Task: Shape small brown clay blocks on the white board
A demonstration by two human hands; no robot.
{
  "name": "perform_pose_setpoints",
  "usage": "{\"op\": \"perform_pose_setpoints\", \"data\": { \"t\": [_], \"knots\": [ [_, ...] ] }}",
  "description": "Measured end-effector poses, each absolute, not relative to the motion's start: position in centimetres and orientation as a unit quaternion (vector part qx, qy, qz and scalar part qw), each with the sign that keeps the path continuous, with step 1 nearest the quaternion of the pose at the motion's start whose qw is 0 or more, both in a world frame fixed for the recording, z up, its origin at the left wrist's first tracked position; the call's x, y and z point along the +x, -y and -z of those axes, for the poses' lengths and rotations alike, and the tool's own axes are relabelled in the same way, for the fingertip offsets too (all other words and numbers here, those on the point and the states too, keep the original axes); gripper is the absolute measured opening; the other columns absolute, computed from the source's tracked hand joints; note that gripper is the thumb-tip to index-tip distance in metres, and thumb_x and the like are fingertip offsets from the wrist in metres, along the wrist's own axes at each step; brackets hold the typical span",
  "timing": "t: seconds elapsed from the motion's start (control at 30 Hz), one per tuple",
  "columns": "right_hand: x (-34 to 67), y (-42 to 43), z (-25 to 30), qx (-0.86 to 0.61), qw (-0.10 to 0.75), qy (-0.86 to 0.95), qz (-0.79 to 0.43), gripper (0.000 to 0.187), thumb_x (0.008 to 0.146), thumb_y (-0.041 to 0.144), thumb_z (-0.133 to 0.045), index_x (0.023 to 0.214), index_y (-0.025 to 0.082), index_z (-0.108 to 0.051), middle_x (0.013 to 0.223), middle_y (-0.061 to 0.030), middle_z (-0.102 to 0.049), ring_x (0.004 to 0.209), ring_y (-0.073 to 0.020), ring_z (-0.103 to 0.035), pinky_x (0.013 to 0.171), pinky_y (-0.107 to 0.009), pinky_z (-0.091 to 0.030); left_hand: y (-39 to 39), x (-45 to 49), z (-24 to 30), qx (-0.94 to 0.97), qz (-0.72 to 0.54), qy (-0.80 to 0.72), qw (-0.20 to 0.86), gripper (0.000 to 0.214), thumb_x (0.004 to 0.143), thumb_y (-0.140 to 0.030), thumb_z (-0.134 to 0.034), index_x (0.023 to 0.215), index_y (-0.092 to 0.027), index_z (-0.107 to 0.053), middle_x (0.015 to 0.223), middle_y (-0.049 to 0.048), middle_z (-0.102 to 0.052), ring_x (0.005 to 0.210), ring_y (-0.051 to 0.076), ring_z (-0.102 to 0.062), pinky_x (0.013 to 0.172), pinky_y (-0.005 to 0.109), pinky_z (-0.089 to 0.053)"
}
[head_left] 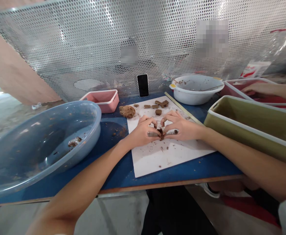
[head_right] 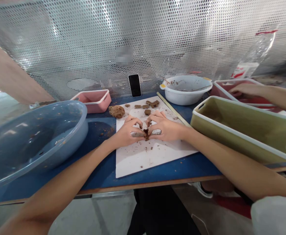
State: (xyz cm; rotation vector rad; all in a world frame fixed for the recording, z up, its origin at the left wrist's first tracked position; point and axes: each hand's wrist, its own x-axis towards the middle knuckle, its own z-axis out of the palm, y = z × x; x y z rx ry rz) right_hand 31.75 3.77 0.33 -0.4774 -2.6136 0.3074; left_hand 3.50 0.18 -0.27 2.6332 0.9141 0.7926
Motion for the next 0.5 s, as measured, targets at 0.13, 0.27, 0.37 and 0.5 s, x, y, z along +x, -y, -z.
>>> {"op": "perform_pose_setpoints", "data": {
  "t": [0.13, 0.27, 0.37, 0.5],
  "knots": [
    [31.8, -3.6, -0.5, -0.176, 0.233, 0.950, -0.111, 0.026, 0.109, 0.053, -0.074, 0.100, 0.035, -0.091, 0.127, -0.0105, -0.070, 0.127, -0.0348, -0.057, 0.114, -0.060, -0.045, -0.2, 3.4, 0.2, 0.903, -0.264, -0.317, 0.119, 0.008, 0.098, -0.041, -0.093, 0.099, -0.033, -0.095, 0.120, 0.0091, -0.071, 0.123, 0.031, -0.056, 0.119, 0.051, -0.047],
    [31.8, -3.8, -0.5, -0.224, 0.237, 0.941, -0.094, 0.030, 0.111, 0.054, -0.070, 0.105, 0.032, -0.089, 0.128, -0.0114, -0.070, 0.126, -0.0355, -0.058, 0.113, -0.061, -0.045, -0.6, 3.0, 0.2, 0.898, -0.274, -0.328, 0.103, 0.018, 0.098, -0.047, -0.093, 0.106, -0.031, -0.095, 0.119, 0.0097, -0.070, 0.120, 0.030, -0.058, 0.116, 0.051, -0.048],
    [31.6, -4.2, -0.1, -0.295, 0.249, 0.920, -0.068, 0.026, 0.110, 0.051, -0.071, 0.107, 0.032, -0.088, 0.128, -0.0112, -0.071, 0.131, -0.0366, -0.059, 0.116, -0.061, -0.043, -1.2, 2.8, 0.9, 0.882, -0.307, -0.352, 0.072, 0.019, 0.102, -0.044, -0.088, 0.111, -0.028, -0.094, 0.113, 0.0099, -0.070, 0.113, 0.029, -0.058, 0.110, 0.049, -0.050],
    [31.2, -4.4, 0.6, -0.336, 0.238, 0.909, -0.073, 0.026, 0.107, 0.054, -0.075, 0.108, 0.031, -0.089, 0.132, -0.0120, -0.071, 0.135, -0.0397, -0.057, 0.118, -0.065, -0.042, -1.8, 2.7, 2.0, 0.867, -0.323, -0.378, 0.048, 0.024, 0.104, -0.047, -0.085, 0.111, -0.026, -0.094, 0.111, 0.0106, -0.070, 0.110, 0.030, -0.058, 0.108, 0.049, -0.050]
  ]
}}
